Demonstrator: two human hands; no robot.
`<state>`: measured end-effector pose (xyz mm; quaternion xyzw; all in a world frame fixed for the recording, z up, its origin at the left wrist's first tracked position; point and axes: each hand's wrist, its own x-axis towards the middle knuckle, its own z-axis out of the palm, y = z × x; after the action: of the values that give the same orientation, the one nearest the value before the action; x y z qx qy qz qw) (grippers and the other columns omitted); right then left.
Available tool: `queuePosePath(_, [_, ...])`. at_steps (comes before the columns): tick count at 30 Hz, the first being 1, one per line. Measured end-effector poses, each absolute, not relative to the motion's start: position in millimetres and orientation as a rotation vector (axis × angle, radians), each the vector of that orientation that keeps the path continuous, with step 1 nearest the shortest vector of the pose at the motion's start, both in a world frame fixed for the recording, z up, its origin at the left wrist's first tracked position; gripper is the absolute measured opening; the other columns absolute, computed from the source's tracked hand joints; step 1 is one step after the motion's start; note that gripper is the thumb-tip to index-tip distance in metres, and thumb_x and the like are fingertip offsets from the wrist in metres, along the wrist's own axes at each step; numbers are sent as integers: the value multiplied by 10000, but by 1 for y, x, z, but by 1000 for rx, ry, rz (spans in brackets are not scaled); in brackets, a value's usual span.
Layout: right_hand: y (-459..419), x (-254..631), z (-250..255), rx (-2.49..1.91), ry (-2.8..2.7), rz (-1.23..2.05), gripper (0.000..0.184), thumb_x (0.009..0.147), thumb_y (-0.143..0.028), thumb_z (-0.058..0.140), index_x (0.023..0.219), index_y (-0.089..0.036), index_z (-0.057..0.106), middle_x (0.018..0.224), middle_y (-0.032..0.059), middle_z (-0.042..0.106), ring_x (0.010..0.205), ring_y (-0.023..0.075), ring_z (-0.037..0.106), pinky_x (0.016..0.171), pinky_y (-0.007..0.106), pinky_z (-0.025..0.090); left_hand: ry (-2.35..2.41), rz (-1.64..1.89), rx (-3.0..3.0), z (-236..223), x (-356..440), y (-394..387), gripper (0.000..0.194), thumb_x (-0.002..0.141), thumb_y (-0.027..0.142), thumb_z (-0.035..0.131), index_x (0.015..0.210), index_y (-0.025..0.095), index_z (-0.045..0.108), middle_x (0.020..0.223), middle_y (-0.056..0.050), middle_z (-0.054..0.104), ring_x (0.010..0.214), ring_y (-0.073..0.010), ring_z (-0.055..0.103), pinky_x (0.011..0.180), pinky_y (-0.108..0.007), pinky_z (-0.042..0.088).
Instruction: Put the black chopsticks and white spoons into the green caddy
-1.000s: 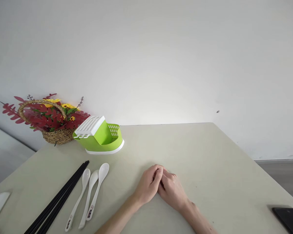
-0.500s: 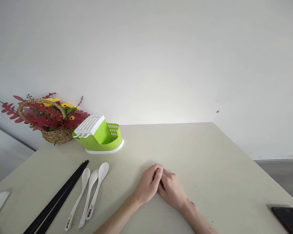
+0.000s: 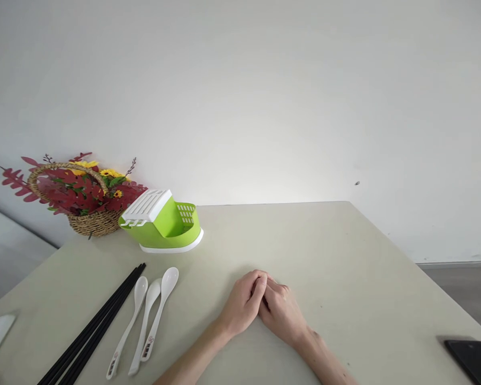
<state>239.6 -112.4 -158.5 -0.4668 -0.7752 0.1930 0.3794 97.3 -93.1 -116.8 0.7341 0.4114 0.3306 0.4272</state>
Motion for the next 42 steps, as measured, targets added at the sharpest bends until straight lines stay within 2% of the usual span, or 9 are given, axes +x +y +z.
queuePosePath(25, [-111, 239, -160, -1169, -1987, 468, 256, 873, -69, 436, 880, -213, 648, 817, 40, 719, 645, 156, 644, 568, 238, 458, 1041, 825, 1839, -117, 97, -92, 405, 1061, 467, 335, 965, 234, 651, 963, -56, 730, 909, -215, 663, 836, -350, 525])
queuePosePath(42, [-111, 239, -162, -1179, -1984, 467, 250, 875, -70, 420, 870, -214, 625, 801, 31, 705, 623, 148, 624, 548, 240, 426, 1019, 837, 1826, -115, 97, -93, 419, 1066, 469, 330, 1009, 231, 669, 996, -62, 743, 938, -218, 674, 865, -351, 527])
